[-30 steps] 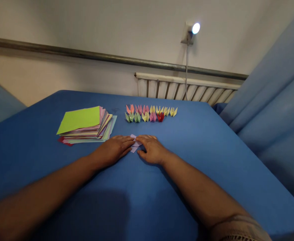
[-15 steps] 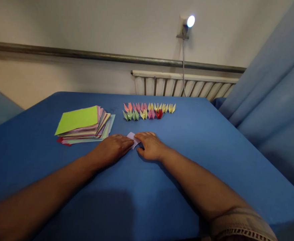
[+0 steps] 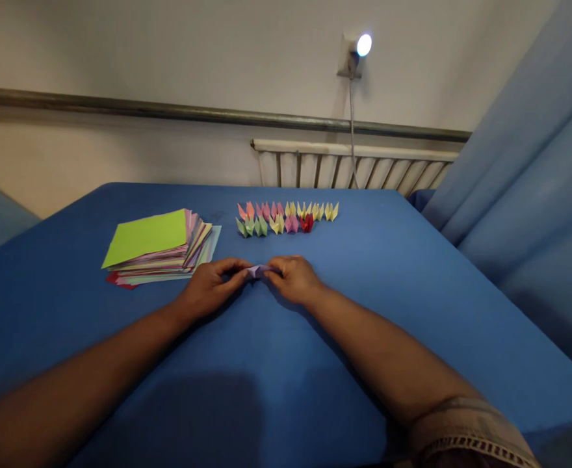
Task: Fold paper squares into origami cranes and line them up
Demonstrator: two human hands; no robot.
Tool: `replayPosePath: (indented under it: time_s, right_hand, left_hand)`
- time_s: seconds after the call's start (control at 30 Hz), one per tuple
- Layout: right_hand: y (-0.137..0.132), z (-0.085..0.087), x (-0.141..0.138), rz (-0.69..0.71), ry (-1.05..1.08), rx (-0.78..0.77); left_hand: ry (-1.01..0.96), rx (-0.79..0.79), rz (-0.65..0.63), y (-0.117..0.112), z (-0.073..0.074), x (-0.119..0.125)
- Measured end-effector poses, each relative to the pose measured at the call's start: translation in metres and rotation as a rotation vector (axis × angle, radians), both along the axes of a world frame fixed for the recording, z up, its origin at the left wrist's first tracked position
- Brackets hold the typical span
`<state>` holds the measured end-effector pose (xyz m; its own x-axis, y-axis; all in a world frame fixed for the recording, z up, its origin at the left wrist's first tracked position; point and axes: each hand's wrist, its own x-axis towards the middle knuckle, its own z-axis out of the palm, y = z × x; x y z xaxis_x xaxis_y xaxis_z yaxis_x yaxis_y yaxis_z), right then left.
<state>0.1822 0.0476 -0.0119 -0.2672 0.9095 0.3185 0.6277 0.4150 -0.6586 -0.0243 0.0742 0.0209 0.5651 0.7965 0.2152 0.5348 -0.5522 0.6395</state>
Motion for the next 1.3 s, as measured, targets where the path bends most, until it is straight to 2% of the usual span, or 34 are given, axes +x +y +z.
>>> replayPosePath:
  time_s: [0.07,0.17,0.3,0.47,0.6,0.67,0.8,0.9,0.97,1.13,1.3]
  right_hand:
    - [0.002,-0.001,0.002,-0.009,0.148,-0.087]
    - [0.005,-0.002,0.003,-0.006,0.349,-0.215]
    - [0.008,-0.003,0.001,0.046,0.603,-0.397]
    - [0.009,-0.004,0.003,0.089,0.729,-0.528]
    - [0.009,-0.002,0.005,0.081,0.731,-0.539]
    - [0.008,0.002,0.004,0.035,0.783,-0.531]
    - [0.002,0.012,-0.005,-0.134,1.008,-0.521]
    - [-0.006,0.014,-0.017,-0.121,1.058,-0.602]
    - [-0.01,0.011,-0.025,-0.084,1.035,-0.55]
    - [-0.012,0.005,-0.032,-0.104,0.985,-0.426]
    - [-0.006,0.006,-0.021,-0.106,0.904,-0.32]
  left_hand:
    - [-0.093,-0.09,0.028,-0.002,0.003,0.001]
    - [-0.135,-0.14,0.069,-0.003,0.005,0.002]
    - [-0.245,-0.313,0.152,-0.002,0.0,0.005]
    - [-0.44,-0.56,0.159,0.001,-0.008,0.007]
    - [-0.417,-0.624,0.155,0.001,-0.011,0.007]
    - [-0.423,-0.638,0.172,0.0,-0.009,0.007]
    - [-0.669,-0.75,0.277,-0.004,-0.004,0.009]
    - [-0.837,-0.805,0.354,-0.006,-0.002,0.01]
    - [-0.886,-0.83,0.361,-0.008,-0.002,0.012]
    - [-0.791,-0.887,0.266,-0.02,-0.005,0.02]
    - [-0.593,-0.818,0.226,-0.026,-0.002,0.021]
